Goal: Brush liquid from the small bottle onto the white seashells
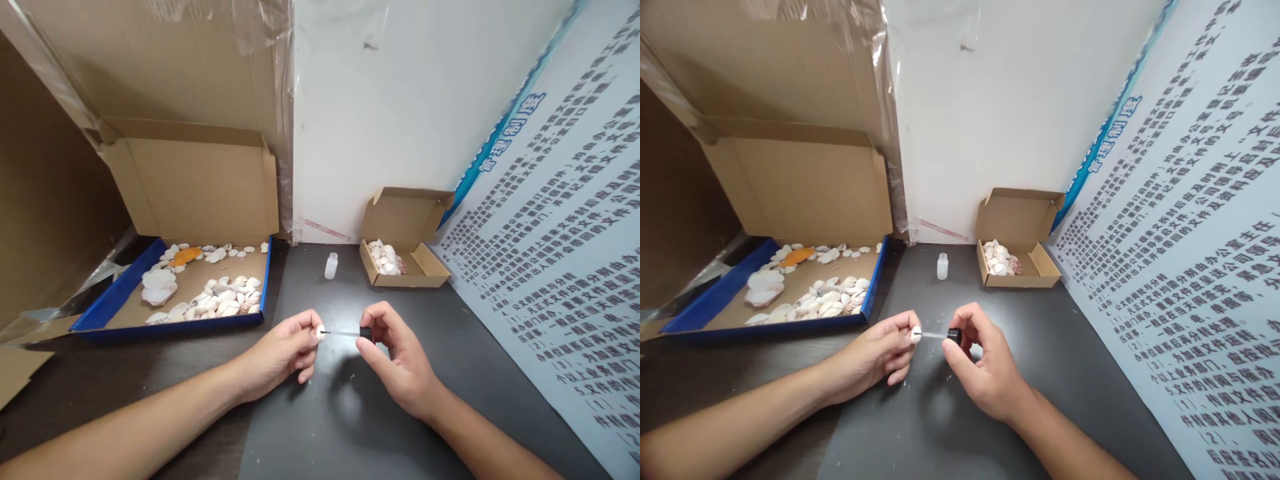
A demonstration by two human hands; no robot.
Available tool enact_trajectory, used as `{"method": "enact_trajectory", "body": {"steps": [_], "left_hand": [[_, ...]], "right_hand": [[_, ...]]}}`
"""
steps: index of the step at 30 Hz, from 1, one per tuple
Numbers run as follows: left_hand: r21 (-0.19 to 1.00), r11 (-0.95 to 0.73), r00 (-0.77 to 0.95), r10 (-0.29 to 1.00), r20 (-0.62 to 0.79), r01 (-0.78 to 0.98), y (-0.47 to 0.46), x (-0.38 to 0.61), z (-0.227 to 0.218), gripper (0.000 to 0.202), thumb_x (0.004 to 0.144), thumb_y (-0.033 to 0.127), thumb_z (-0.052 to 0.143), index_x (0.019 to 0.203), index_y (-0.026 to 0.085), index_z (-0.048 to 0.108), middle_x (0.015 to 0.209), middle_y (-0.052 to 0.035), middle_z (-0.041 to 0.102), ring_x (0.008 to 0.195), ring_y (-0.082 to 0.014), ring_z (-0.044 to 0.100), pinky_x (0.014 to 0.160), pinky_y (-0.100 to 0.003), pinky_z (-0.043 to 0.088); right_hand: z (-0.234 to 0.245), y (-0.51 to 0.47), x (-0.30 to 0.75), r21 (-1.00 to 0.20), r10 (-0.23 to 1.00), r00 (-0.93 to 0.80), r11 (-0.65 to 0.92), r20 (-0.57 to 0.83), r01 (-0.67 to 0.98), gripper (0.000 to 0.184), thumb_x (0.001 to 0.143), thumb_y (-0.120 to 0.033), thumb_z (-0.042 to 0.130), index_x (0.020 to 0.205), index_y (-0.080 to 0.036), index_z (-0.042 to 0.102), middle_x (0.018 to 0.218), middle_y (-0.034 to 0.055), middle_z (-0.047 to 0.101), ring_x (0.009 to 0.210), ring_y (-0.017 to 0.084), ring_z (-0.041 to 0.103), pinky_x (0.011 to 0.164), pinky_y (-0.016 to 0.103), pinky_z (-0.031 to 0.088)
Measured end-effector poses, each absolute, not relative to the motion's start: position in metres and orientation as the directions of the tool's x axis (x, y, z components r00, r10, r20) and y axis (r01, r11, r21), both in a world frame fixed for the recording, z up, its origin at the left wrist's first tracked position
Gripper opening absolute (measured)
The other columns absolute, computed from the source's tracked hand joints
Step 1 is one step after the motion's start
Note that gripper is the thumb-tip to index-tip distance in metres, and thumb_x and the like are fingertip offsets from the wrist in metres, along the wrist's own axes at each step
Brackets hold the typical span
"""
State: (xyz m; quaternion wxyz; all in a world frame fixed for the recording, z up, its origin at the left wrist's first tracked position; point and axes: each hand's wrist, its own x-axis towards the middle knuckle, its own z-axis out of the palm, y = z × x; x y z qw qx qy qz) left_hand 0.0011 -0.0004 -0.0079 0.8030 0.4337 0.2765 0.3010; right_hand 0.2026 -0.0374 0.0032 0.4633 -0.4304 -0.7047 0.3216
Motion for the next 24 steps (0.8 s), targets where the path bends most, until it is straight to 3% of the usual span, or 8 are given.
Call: {"method": "enact_trajectory", "body": {"steps": [18,24], "left_hand": [[0.851,0.483,0.706,0.676,-0.211,-0.207,0.0043,-0.0005,-0.0088,0.015,0.088,0.022,0.061,0.082,0.019,0.048,0.055,0.0099,0.036,0.047,-0.0052,0.031,0.046,-0.017,0.041],[0.855,0.486,0.71,0.666,-0.229,-0.18,0.004,-0.0009,-0.0074,0.015,0.086,0.021,0.062,0.081,0.02,0.048,0.055,0.0103,0.034,0.047,-0.0052,0.03,0.047,-0.017,0.041]], "right_hand": [[-0.0015,-0.038,0.2061,-0.854,0.901,-0.186,0.432,0.392,0.29,0.015,0.088,-0.015,0.057,0.095,-0.026,0.048,0.073,-0.0054,0.049,0.058,0.01,0.049,0.055,0.021,0.045],[-0.0011,-0.0412,0.2053,-0.891,0.94,-0.123,0.342,0.32,0.299,0.016,0.087,-0.015,0.059,0.093,-0.025,0.049,0.073,-0.0053,0.05,0.059,0.01,0.049,0.055,0.021,0.043]]}}
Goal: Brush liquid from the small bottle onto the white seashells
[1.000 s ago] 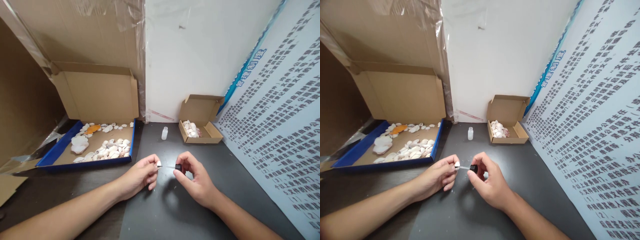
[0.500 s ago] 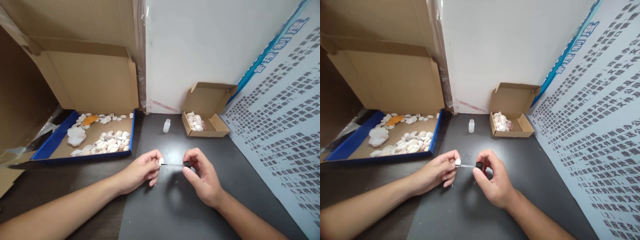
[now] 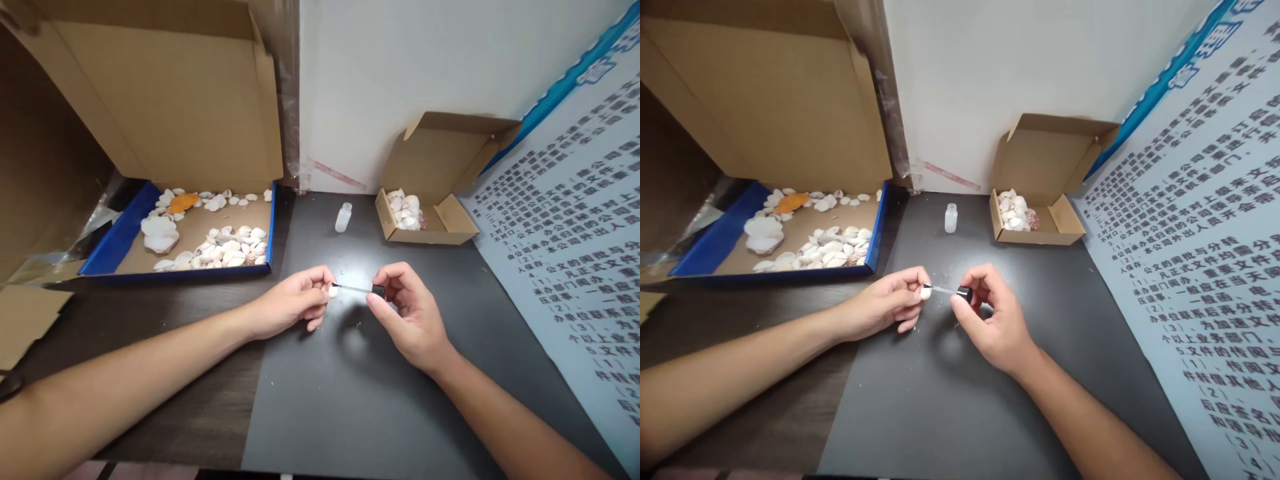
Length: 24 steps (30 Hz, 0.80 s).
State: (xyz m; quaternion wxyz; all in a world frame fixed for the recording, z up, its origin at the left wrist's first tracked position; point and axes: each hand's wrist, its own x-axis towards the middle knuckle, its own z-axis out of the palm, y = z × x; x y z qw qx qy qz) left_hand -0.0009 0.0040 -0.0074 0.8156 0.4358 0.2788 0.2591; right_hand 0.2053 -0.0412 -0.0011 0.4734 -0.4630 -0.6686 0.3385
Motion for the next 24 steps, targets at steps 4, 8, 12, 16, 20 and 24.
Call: {"method": "enact_trajectory", "body": {"steps": [4,8,12,16,20,24], "left_hand": [[0.862,0.479,0.703,0.67,-0.24,-0.163,0.0032,-0.0012,-0.0052,0.016,0.087,0.022,0.063,0.08,0.02,0.048,0.056,0.0098,0.035,0.047,-0.0055,0.033,0.048,-0.017,0.041],[0.862,0.477,0.706,0.67,-0.23,-0.172,0.003,-0.0009,-0.0039,0.017,0.085,0.023,0.065,0.081,0.02,0.049,0.056,0.0101,0.036,0.047,-0.0052,0.032,0.048,-0.017,0.041],[0.867,0.47,0.706,0.671,-0.228,-0.167,0.0029,-0.0003,-0.0034,0.018,0.084,0.025,0.067,0.082,0.019,0.049,0.056,0.0103,0.037,0.047,-0.005,0.031,0.047,-0.017,0.041],[0.867,0.468,0.711,0.668,-0.22,-0.171,0.0032,0.0001,-0.0031,0.021,0.083,0.027,0.069,0.082,0.019,0.05,0.056,0.0103,0.037,0.046,-0.0047,0.031,0.046,-0.017,0.041],[0.868,0.47,0.71,0.666,-0.229,-0.16,0.0033,0.0002,-0.0032,0.02,0.084,0.027,0.068,0.083,0.019,0.05,0.056,0.0105,0.036,0.047,-0.0047,0.031,0.047,-0.017,0.041],[0.869,0.469,0.71,0.666,-0.227,-0.162,0.0032,0.0002,-0.0036,0.02,0.085,0.026,0.067,0.081,0.019,0.049,0.057,0.01,0.037,0.047,-0.0045,0.032,0.047,-0.017,0.041]], "right_hand": [[-0.0044,-0.0411,0.2067,-0.906,0.95,-0.105,0.311,0.293,0.288,0.015,0.086,-0.017,0.061,0.091,-0.024,0.05,0.073,-0.0055,0.047,0.057,0.009,0.045,0.053,0.021,0.04],[-0.0044,-0.0397,0.2093,-0.922,0.951,-0.131,0.305,0.281,0.24,0.01,0.087,-0.019,0.058,0.092,-0.024,0.05,0.073,-0.0052,0.046,0.056,0.009,0.044,0.051,0.022,0.039],[-0.0005,-0.0409,0.2094,-0.91,0.945,-0.134,0.323,0.297,0.262,0.013,0.085,-0.017,0.059,0.09,-0.024,0.049,0.071,-0.0054,0.046,0.055,0.009,0.045,0.051,0.022,0.04],[0.0005,-0.0415,0.208,-0.91,0.944,-0.135,0.326,0.3,0.256,0.012,0.085,-0.019,0.059,0.091,-0.024,0.049,0.072,-0.0047,0.047,0.056,0.01,0.046,0.051,0.023,0.041],[-0.0018,-0.0407,0.2092,-0.913,0.948,-0.114,0.316,0.296,0.259,0.014,0.085,-0.018,0.06,0.091,-0.024,0.049,0.073,-0.0047,0.048,0.057,0.01,0.046,0.052,0.024,0.041],[-0.0029,-0.0416,0.2111,-0.922,0.949,-0.116,0.311,0.292,0.228,0.011,0.087,-0.019,0.058,0.093,-0.024,0.05,0.074,-0.005,0.047,0.055,0.009,0.044,0.051,0.024,0.039]]}}
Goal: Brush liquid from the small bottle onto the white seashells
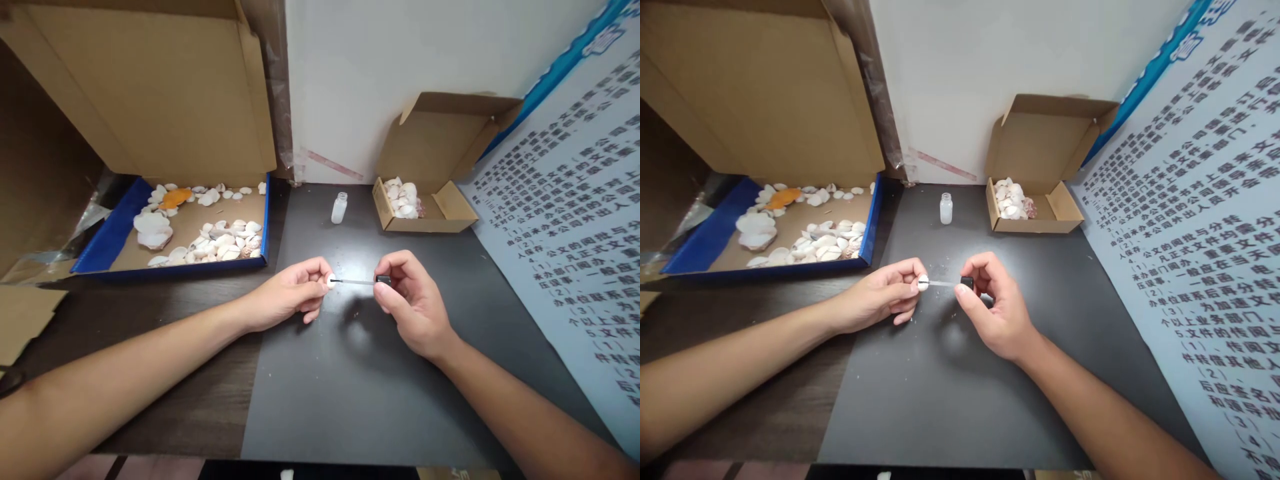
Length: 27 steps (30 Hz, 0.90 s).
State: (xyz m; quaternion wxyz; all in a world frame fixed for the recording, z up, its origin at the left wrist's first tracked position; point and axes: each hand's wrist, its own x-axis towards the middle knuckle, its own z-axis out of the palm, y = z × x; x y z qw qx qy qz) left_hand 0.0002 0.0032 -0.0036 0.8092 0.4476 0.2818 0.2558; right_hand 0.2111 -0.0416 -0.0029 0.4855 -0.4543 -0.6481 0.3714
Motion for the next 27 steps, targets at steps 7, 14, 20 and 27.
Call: {"method": "enact_trajectory", "body": {"steps": [7,14,20,27], "left_hand": [[0.874,0.463,0.712,0.662,-0.234,-0.144,0.0037,-0.0001,-0.004,0.019,0.086,0.026,0.066,0.082,0.019,0.049,0.058,0.0098,0.037,0.047,-0.0046,0.033,0.047,-0.017,0.041],[0.881,0.454,0.713,0.661,-0.234,-0.132,0.0035,-0.0001,-0.0022,0.021,0.086,0.029,0.067,0.082,0.019,0.049,0.057,0.01,0.037,0.047,-0.0048,0.032,0.047,-0.018,0.041],[0.887,0.445,0.709,0.666,-0.232,-0.128,0.0029,0.0004,-0.0021,0.024,0.084,0.032,0.069,0.082,0.019,0.05,0.058,0.0099,0.037,0.047,-0.0048,0.032,0.047,-0.019,0.041],[0.892,0.435,0.72,0.657,-0.224,-0.119,0.0027,0.0,-0.0033,0.021,0.088,0.03,0.066,0.082,0.019,0.049,0.056,0.0108,0.035,0.046,-0.0046,0.03,0.048,-0.018,0.041]], "right_hand": [[0.0003,-0.0436,0.2093,-0.924,0.949,-0.118,0.311,0.291,0.221,0.015,0.086,-0.017,0.059,0.092,-0.025,0.049,0.074,-0.0048,0.048,0.056,0.01,0.046,0.051,0.023,0.039],[-0.0012,-0.0421,0.2095,-0.924,0.952,-0.117,0.302,0.282,0.234,0.013,0.085,-0.019,0.059,0.091,-0.025,0.048,0.073,-0.0049,0.047,0.057,0.01,0.046,0.052,0.025,0.041],[0.0014,-0.0439,0.2087,-0.917,0.952,-0.122,0.304,0.282,0.258,0.016,0.084,-0.019,0.061,0.091,-0.025,0.048,0.073,-0.0046,0.049,0.058,0.011,0.048,0.052,0.025,0.042],[0.0008,-0.0432,0.2099,-0.919,0.948,-0.117,0.316,0.296,0.235,0.015,0.086,-0.018,0.06,0.092,-0.025,0.049,0.074,-0.0048,0.049,0.058,0.01,0.048,0.053,0.024,0.042]]}}
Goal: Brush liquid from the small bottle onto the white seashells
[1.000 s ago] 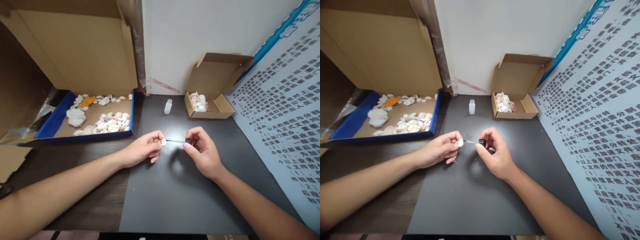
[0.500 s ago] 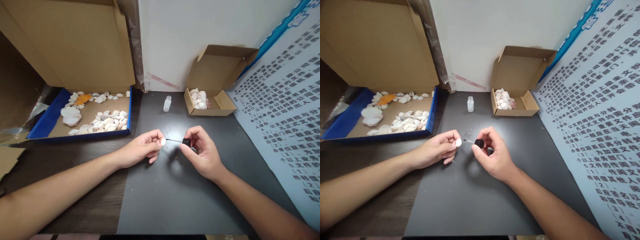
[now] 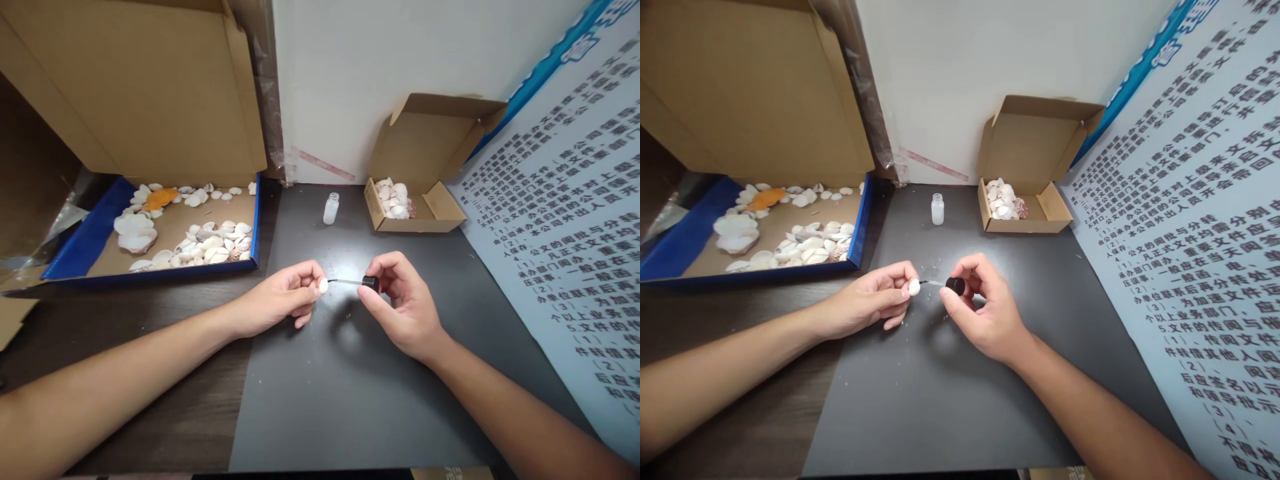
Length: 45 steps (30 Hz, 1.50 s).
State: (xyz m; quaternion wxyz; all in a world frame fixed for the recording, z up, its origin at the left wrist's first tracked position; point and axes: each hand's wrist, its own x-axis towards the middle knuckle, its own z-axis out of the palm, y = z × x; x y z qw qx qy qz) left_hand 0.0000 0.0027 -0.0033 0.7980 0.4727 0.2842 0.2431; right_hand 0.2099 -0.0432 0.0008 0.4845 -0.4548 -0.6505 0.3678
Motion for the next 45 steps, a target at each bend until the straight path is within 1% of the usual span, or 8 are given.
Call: {"method": "enact_trajectory", "body": {"steps": [9,13,18,20,30,34,37,45], "left_hand": [[0.91,0.403,0.722,0.658,-0.215,-0.096,0.0028,-0.0009,-0.006,0.02,0.089,0.031,0.064,0.083,0.019,0.049,0.062,0.009,0.038,0.047,-0.0043,0.035,0.047,-0.018,0.04],[0.908,0.407,0.721,0.659,-0.214,-0.102,0.0026,-0.0005,-0.0051,0.019,0.089,0.03,0.064,0.082,0.019,0.049,0.06,0.0095,0.036,0.047,-0.0047,0.032,0.047,-0.019,0.04],[0.908,0.407,0.728,0.651,-0.215,-0.097,0.0028,-0.0015,-0.0052,0.018,0.088,0.028,0.063,0.082,0.019,0.048,0.064,0.0081,0.039,0.048,-0.0041,0.034,0.048,-0.018,0.04],[0.907,0.409,0.736,0.644,-0.209,-0.099,0.0031,-0.0018,-0.0058,0.018,0.088,0.028,0.063,0.083,0.019,0.049,0.063,0.0083,0.039,0.049,-0.0042,0.034,0.049,-0.019,0.042],[0.906,0.411,0.722,0.657,-0.219,-0.099,0.0023,-0.0011,-0.0057,0.022,0.087,0.031,0.065,0.082,0.019,0.048,0.06,0.0095,0.039,0.047,-0.0041,0.034,0.047,-0.017,0.04],[0.906,0.411,0.731,0.649,-0.212,-0.102,0.0031,-0.0013,-0.0068,0.022,0.087,0.033,0.066,0.082,0.019,0.049,0.058,0.01,0.037,0.046,-0.0048,0.034,0.047,-0.018,0.04],[0.901,0.418,0.739,0.643,-0.202,-0.118,0.0032,-0.0012,-0.0068,0.022,0.087,0.032,0.066,0.082,0.019,0.049,0.057,0.0104,0.036,0.047,-0.0048,0.031,0.048,-0.018,0.04],[0.886,0.441,0.725,0.655,-0.211,-0.14,0.0025,-0.0004,-0.0061,0.019,0.086,0.028,0.066,0.082,0.019,0.05,0.056,0.0105,0.033,0.048,-0.0053,0.028,0.047,-0.017,0.042]], "right_hand": [[0.0024,-0.0415,0.2106,-0.92,0.953,-0.09,0.302,0.288,0.252,0.01,0.087,-0.021,0.058,0.091,-0.024,0.048,0.071,-0.0053,0.047,0.054,0.01,0.044,0.051,0.024,0.039],[0.0031,-0.0409,0.2109,-0.91,0.952,-0.104,0.307,0.289,0.279,0.014,0.084,-0.02,0.061,0.09,-0.024,0.048,0.071,-0.005,0.048,0.056,0.011,0.046,0.051,0.024,0.04],[0.0033,-0.042,0.2114,-0.92,0.947,-0.121,0.317,0.296,0.229,0.011,0.086,-0.019,0.058,0.091,-0.024,0.049,0.073,-0.0047,0.047,0.056,0.01,0.046,0.051,0.024,0.039],[0.0034,-0.0425,0.2115,-0.919,0.947,-0.135,0.317,0.292,0.236,0.014,0.085,-0.018,0.06,0.091,-0.024,0.049,0.074,-0.0045,0.047,0.058,0.01,0.047,0.052,0.024,0.04],[0.0061,-0.0426,0.2114,-0.927,0.952,-0.15,0.295,0.266,0.232,0.009,0.088,-0.02,0.056,0.092,-0.024,0.049,0.075,-0.0045,0.046,0.058,0.01,0.045,0.053,0.023,0.039],[0.0063,-0.0439,0.2117,-0.915,0.949,-0.161,0.307,0.272,0.263,0.012,0.087,-0.018,0.058,0.091,-0.024,0.048,0.076,-0.005,0.046,0.06,0.01,0.046,0.055,0.022,0.04],[0.006,-0.0454,0.2119,-0.917,0.948,-0.164,0.309,0.274,0.254,0.009,0.089,-0.019,0.055,0.092,-0.025,0.048,0.076,-0.0052,0.046,0.061,0.009,0.045,0.055,0.022,0.04],[0.0044,-0.0457,0.2108,-0.906,0.942,-0.169,0.328,0.291,0.266,0.013,0.089,-0.018,0.057,0.093,-0.026,0.047,0.076,-0.0059,0.046,0.06,0.009,0.045,0.055,0.02,0.041]]}}
